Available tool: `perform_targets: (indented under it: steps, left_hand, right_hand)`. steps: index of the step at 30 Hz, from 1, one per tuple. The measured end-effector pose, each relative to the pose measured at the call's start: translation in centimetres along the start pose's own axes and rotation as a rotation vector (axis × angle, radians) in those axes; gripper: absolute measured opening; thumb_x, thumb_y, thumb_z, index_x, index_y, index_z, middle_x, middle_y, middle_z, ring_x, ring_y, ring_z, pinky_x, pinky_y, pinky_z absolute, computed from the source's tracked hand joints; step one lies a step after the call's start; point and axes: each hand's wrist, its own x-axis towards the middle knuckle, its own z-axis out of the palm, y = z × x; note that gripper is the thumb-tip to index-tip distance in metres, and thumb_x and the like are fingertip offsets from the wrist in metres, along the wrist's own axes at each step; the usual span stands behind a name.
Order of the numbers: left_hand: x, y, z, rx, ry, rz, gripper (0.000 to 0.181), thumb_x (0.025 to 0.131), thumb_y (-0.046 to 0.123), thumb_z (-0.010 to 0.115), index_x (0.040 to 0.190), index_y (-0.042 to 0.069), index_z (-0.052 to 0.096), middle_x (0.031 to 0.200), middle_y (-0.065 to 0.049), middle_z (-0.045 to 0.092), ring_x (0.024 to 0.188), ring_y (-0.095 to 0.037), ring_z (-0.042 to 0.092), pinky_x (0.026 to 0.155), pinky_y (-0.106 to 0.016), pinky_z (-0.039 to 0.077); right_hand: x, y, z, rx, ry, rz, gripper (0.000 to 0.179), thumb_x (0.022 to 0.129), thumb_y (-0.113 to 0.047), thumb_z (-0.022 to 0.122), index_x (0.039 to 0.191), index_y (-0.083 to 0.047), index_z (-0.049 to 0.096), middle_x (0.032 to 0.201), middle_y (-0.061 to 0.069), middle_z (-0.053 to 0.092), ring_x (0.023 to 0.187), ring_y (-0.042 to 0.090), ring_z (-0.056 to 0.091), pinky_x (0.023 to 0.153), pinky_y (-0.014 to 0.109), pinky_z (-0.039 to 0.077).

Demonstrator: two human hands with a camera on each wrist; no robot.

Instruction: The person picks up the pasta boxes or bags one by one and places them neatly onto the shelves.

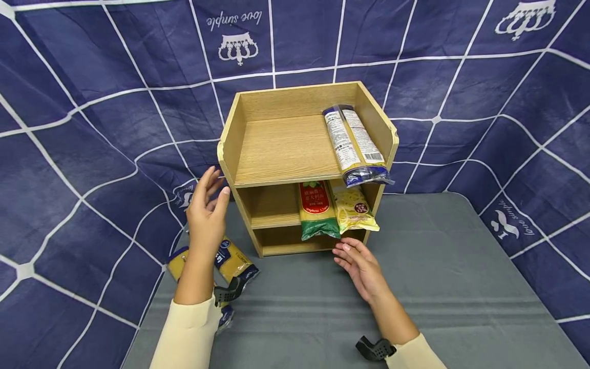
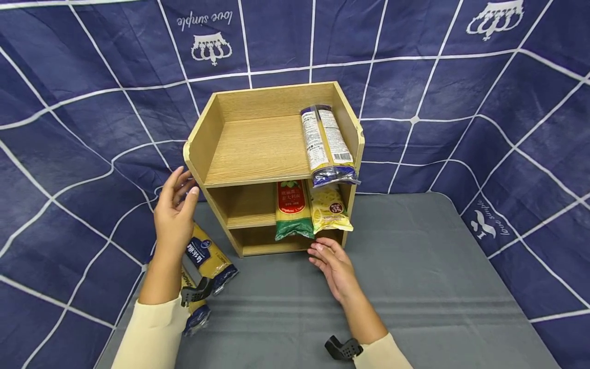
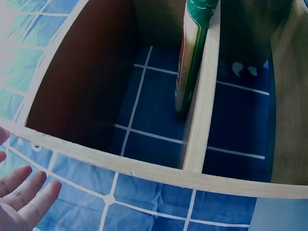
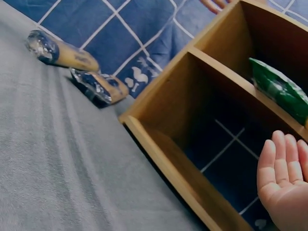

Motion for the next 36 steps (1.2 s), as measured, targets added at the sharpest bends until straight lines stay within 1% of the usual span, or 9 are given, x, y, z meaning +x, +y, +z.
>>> perform_targets:
  steps: [2,5,7,10,14,20,27,31,36]
  left_hand:
    - [-0.6,-0.3,-0.2,0.002,0.02,-0.013,0.048,0.101,0.016,0.06,0.148,0.021,0.052,0.145,-0.004,0.058,0.133,-0.02,0.057,0.097,-0.014,0.048]
    - [-1.4,-0.9,-0.5,0.016,0.034,-0.046,0.042,0.101,0.016,0.059,0.144,0.018,0.056,0.141,-0.004,0.062,0.131,-0.019,0.059,0.096,-0.013,0.047]
    - [-1.9,-1.2,-0.8,0.04,0.041,-0.084,0.04,0.102,0.018,0.058,0.141,0.019,0.058,0.138,-0.003,0.064,0.127,-0.016,0.06,0.095,-0.013,0.047]
    - [-3.0,-1.8,-1.2,0.078,0.044,-0.141,0.037,0.102,0.019,0.057,0.139,0.019,0.06,0.136,-0.002,0.066,0.122,-0.008,0.062,0.092,-0.012,0.047]
    - [-4.5,-2.7,-1.8,0.124,0.047,-0.184,0.035,0.102,0.016,0.056,0.137,0.017,0.062,0.133,-0.002,0.067,0.116,-0.002,0.062,0.089,-0.009,0.048]
    - [-6.3,-4.1,-2.8,0.21,0.002,-0.241,0.036,0.102,0.016,0.055,0.138,0.015,0.061,0.135,-0.003,0.066,0.119,-0.009,0.063,0.089,-0.006,0.046]
    - [-8.7,-6.0,-3.6,0.271,-0.028,-0.335,0.038,0.102,0.015,0.055,0.14,0.011,0.059,0.137,-0.01,0.065,0.122,-0.019,0.062,0.086,0.001,0.041]
    - [-9.7,-7.2,-3.7,0.295,-0.038,-0.366,0.038,0.101,0.013,0.056,0.138,0.01,0.06,0.136,-0.014,0.065,0.122,-0.026,0.063,0.082,0.003,0.04]
    - [-10.7,-8.3,-4.2,0.31,-0.025,-0.374,0.038,0.098,0.007,0.055,0.136,0.007,0.061,0.136,-0.018,0.064,0.124,-0.03,0.061,0.081,0.006,0.036]
  right_hand:
    - [-0.3,-0.4,-0.3,0.005,0.055,-0.02,0.012,0.104,-0.01,0.05,0.114,-0.013,0.057,0.102,-0.003,0.065,0.097,0.012,0.066,0.087,0.026,0.056]
    - [-0.7,-1.2,-0.8,0.004,0.116,-0.066,0.015,0.103,-0.007,0.05,0.099,-0.019,0.058,0.089,-0.005,0.062,0.083,0.009,0.062,0.077,0.023,0.053]
    - [-0.9,-1.9,-1.1,0.006,0.142,-0.113,0.017,0.103,-0.006,0.049,0.096,-0.019,0.058,0.084,-0.005,0.061,0.077,0.009,0.059,0.071,0.022,0.05]
    - [-1.1,-3.2,-1.5,0.019,0.141,-0.194,0.018,0.104,-0.004,0.046,0.095,-0.016,0.058,0.079,-0.003,0.057,0.073,0.011,0.056,0.067,0.022,0.047]
    - [-1.4,-5.2,-1.8,0.06,0.069,-0.31,0.024,0.104,0.0,0.04,0.098,-0.013,0.06,0.079,-0.002,0.058,0.07,0.011,0.055,0.064,0.022,0.043]
    - [-1.3,-7.9,-1.9,0.129,-0.028,-0.453,0.022,0.105,0.001,0.039,0.105,-0.005,0.06,0.083,0.003,0.063,0.071,0.013,0.057,0.064,0.022,0.046]
    - [-0.4,-10.6,-1.4,0.105,-0.03,-0.528,0.02,0.104,0.002,0.04,0.109,-0.001,0.059,0.088,0.006,0.066,0.076,0.015,0.062,0.067,0.024,0.05]
    - [0.4,-12.2,-1.1,0.076,-0.002,-0.55,0.018,0.104,0.001,0.042,0.11,-0.001,0.059,0.09,0.006,0.066,0.076,0.015,0.062,0.067,0.025,0.05]
    - [1.6,-14.1,-0.3,0.035,0.008,-0.585,0.019,0.103,0.001,0.045,0.114,0.001,0.059,0.095,0.009,0.067,0.083,0.017,0.065,0.072,0.026,0.054]
